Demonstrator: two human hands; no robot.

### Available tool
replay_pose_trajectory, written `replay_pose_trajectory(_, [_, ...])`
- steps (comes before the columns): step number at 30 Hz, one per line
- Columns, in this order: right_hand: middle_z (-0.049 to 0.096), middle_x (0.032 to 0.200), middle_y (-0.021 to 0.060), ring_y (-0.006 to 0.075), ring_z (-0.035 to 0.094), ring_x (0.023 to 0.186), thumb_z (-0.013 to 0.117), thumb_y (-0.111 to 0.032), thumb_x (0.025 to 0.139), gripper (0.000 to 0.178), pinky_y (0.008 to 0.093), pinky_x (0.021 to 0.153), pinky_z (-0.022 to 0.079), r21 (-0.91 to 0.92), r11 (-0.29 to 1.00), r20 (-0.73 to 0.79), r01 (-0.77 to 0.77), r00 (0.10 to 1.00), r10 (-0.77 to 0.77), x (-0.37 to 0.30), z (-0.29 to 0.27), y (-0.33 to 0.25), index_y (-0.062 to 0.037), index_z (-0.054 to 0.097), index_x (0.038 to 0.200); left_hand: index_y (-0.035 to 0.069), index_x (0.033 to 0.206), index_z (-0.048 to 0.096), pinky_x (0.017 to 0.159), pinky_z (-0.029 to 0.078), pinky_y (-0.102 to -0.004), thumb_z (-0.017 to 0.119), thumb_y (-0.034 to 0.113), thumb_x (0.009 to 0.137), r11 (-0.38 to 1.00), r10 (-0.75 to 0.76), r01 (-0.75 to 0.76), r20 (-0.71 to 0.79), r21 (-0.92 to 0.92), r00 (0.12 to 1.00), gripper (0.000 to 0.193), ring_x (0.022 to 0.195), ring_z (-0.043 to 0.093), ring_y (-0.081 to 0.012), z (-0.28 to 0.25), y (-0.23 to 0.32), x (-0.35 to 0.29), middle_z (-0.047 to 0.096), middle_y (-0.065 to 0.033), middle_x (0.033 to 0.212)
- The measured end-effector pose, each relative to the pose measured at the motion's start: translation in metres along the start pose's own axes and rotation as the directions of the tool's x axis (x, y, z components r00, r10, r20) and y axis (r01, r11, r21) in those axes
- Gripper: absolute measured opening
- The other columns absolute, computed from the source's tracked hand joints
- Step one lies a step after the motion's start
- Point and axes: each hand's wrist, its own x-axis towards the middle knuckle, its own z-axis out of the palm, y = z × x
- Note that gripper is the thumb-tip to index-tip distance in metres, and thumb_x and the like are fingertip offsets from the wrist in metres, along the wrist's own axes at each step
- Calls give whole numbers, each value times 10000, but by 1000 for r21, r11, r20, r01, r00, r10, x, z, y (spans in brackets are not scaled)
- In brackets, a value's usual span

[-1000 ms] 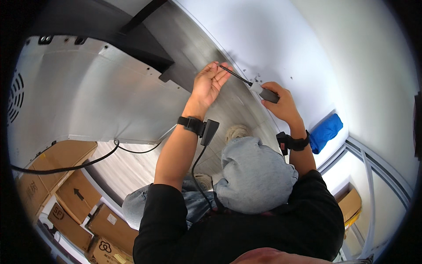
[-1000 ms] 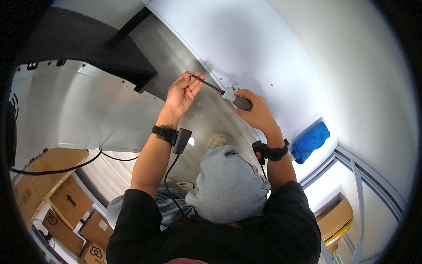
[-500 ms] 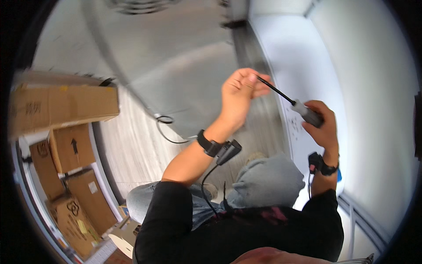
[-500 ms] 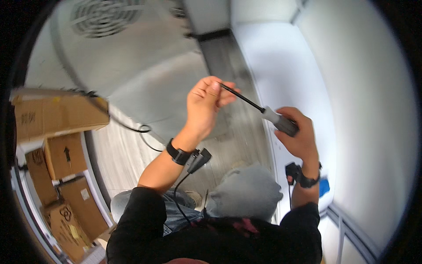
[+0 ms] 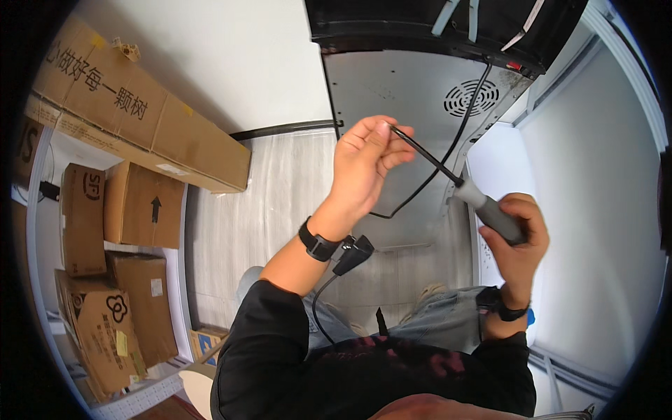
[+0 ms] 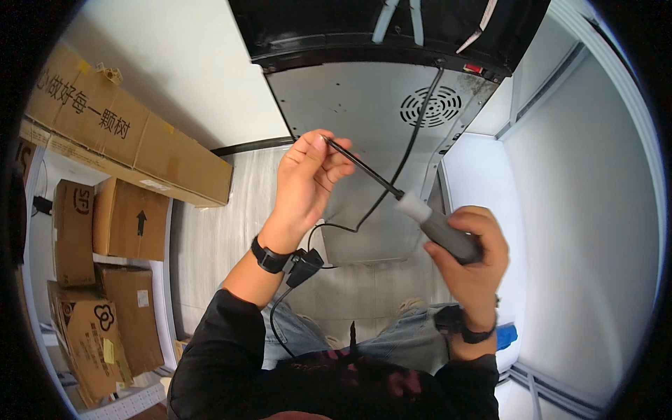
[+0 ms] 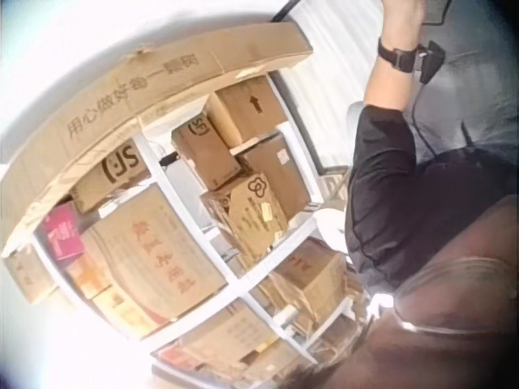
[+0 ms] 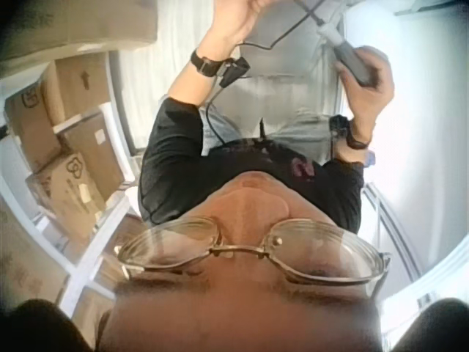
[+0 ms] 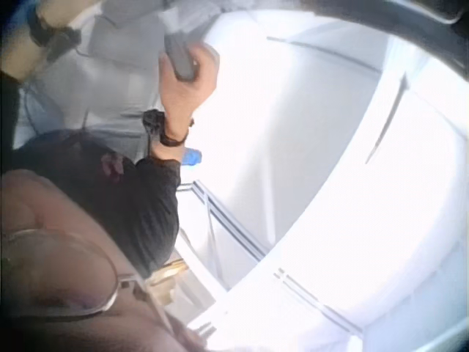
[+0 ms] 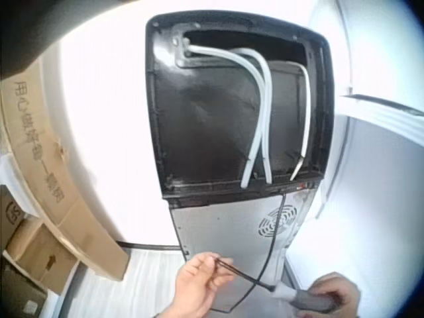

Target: The person wipes the interior of an electronic device with a blue cloth, then attaches a metal backplate using a screwdriver to secure screws.

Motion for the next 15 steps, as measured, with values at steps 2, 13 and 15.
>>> replay_pose_trajectory(2, [609, 973, 145, 234, 605, 862, 786, 58, 654, 399, 309, 754, 493, -106, 990, -72, 96, 992, -104, -4, 34, -14, -12, 597, 997, 38, 1051, 573, 719, 580, -299, 494, 218, 1006, 996, -75, 73, -43, -49, 996, 202, 809, 669, -194, -17, 17, 6, 665, -127, 1011])
replay_pose_trajectory(13, [559, 1043, 165, 277, 591, 857, 710, 34, 717, 332, 334, 736, 487, -300, 947, -195, 115, 964, -179, -31, 154, -56, -3, 599, 1028, 40, 1077, 600, 882, 509, -332, 516, 237, 998, 982, -190, 190, -124, -19, 974, 229, 984, 617, -195, -51, 52, 27, 643, -85, 1089])
replay_pose_trajectory(15, [558, 1044, 168, 276, 590, 862, 717, 33, 719, 335, 331, 734, 488, -324, 940, -234, 103, 954, -185, -34, 165, -56, 0, 602, 1032, 34, 1104, 599, 929, 480, -351, 523, 240, 995, 981, -192, 193, -104, -4, 976, 245, 1028, 603, -197, -56, 50, 32, 631, -93, 1142])
